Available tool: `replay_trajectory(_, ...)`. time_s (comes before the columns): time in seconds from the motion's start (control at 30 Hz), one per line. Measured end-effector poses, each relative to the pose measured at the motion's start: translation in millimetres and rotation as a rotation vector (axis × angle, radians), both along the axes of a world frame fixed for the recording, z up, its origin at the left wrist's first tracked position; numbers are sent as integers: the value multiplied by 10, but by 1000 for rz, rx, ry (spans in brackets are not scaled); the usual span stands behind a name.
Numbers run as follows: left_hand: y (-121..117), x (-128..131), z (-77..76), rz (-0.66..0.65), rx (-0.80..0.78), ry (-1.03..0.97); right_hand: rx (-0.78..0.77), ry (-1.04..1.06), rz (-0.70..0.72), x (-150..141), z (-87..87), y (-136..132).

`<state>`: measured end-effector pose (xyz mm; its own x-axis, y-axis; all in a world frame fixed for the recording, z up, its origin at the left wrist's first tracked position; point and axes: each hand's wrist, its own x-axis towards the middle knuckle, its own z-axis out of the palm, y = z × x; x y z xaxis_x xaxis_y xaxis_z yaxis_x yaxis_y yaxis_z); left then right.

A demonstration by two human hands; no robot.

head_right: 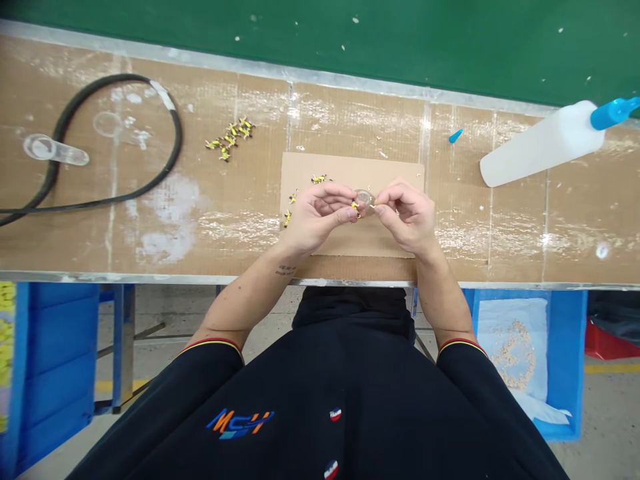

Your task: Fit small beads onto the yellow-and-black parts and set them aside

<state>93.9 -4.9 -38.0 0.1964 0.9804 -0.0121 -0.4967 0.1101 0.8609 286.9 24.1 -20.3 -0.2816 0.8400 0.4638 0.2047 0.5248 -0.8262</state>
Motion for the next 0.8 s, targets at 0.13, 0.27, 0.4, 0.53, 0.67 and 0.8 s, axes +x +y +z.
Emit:
replay_trajectory(0.13, -28, 29, -4, -22, 11, -40, -50, 8, -3, -39, 6, -24)
replay_trajectory(0.27, -30, 30, -15, -23, 31, -40, -85, 27, 26, -59, -15, -47)
replay_trajectory(0.4, -38, 31, -7, -31, 56, -14, -90, 44, 49, -55, -42, -56)
replay_trajectory(0.53, -36, 40, -15, -5, 64, 2, -74, 76, 73, -49, -54, -62)
replay_trajectory(0.67, -20, 48, -34, 5, 85, 5, -54, 98, 96, -55, -56, -63)
replay_trajectory(0.8, -20, 43, -27, -12, 76, -11, -71, 38, 66, -61, -54, -63)
